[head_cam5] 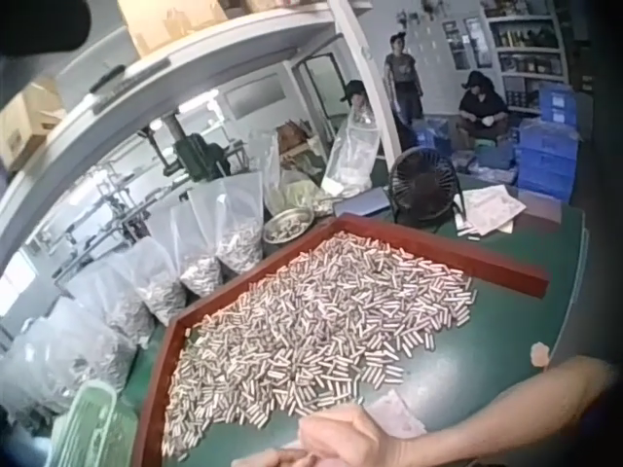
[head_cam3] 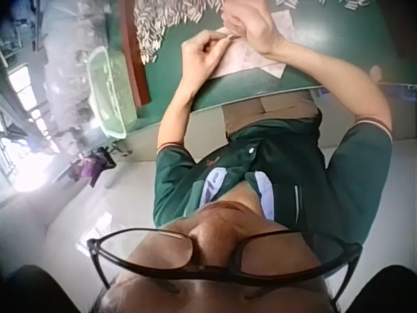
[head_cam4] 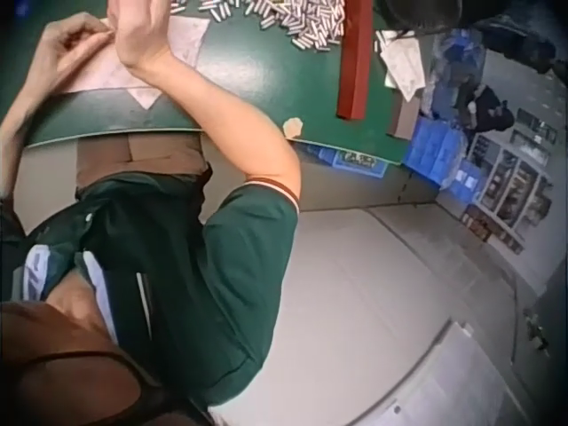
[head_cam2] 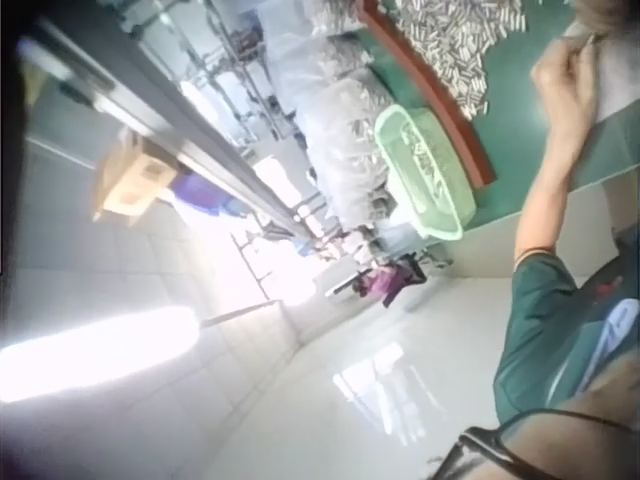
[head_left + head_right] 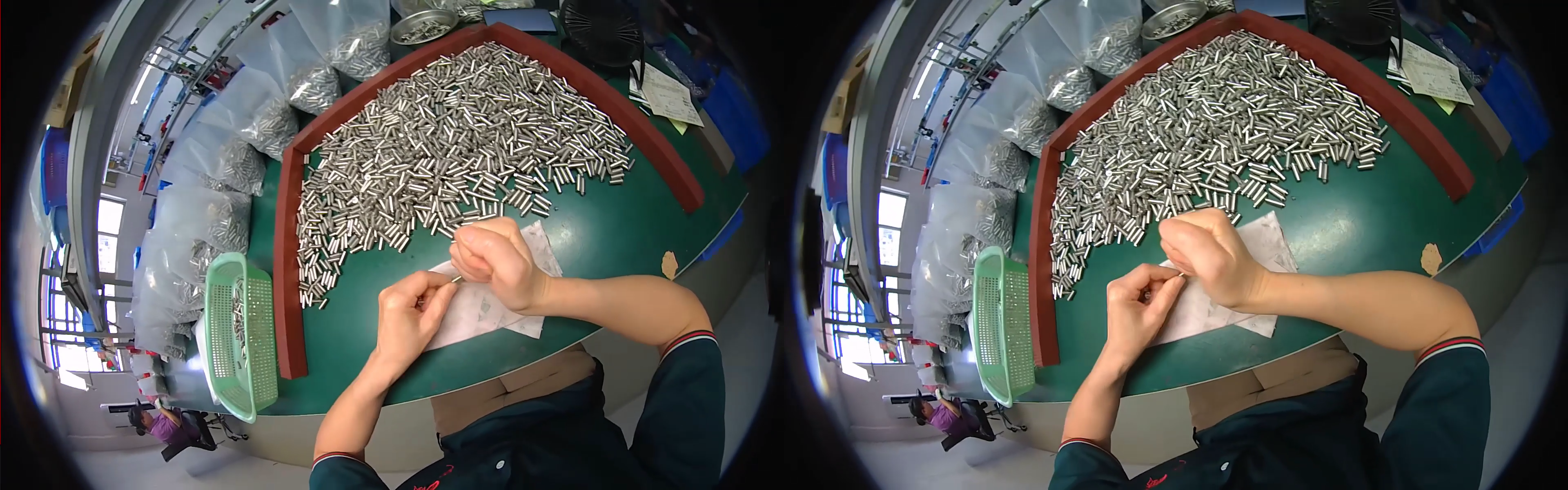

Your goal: Inspecting and cleaning small cylindrical metal components at a factory workbench.

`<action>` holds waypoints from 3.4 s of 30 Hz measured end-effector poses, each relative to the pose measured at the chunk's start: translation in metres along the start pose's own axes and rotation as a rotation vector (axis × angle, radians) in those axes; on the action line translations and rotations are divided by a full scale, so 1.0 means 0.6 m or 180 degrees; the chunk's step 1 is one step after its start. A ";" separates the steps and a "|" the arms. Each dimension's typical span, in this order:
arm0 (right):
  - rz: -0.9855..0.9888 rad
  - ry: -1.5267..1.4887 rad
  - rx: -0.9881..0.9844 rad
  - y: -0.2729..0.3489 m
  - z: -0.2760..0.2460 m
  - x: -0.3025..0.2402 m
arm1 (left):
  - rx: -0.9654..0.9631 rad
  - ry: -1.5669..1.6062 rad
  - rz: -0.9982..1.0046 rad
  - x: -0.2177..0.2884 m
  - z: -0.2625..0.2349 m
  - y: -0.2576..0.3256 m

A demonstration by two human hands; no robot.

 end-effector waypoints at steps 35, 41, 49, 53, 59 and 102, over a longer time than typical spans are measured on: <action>0.0348 -0.0338 0.0017 -0.007 -0.001 0.005 | 0.0929 -0.0946 0.0157 -0.027 -0.074 -0.043; 0.0384 -0.0329 0.0054 -0.009 -0.009 0.009 | 0.0271 0.0014 0.0300 0.006 -0.030 -0.014; 0.0266 -0.0634 0.0124 -0.009 -0.017 -0.003 | -0.0004 -0.0412 0.0527 0.022 0.006 -0.001; 0.0333 -0.0680 0.0195 -0.005 -0.019 0.007 | 0.0002 -0.0409 0.0513 0.017 0.010 -0.002; 0.0299 -0.0630 0.0255 -0.001 -0.021 0.005 | 0.0005 -0.0415 0.0493 0.016 0.011 -0.002; 0.0307 -0.0423 -0.0087 -0.002 0.005 0.008 | -0.0971 0.4250 -0.1527 -0.084 0.015 -0.007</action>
Point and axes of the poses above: each hand's wrist, its own y-axis away from the middle knuckle, its own z-axis out of the palm, x = y × z, the point moved 10 cm from there along -y, towards the middle knuckle, and after that the axes turned 5 degrees about -z, right-handed, at the moved point
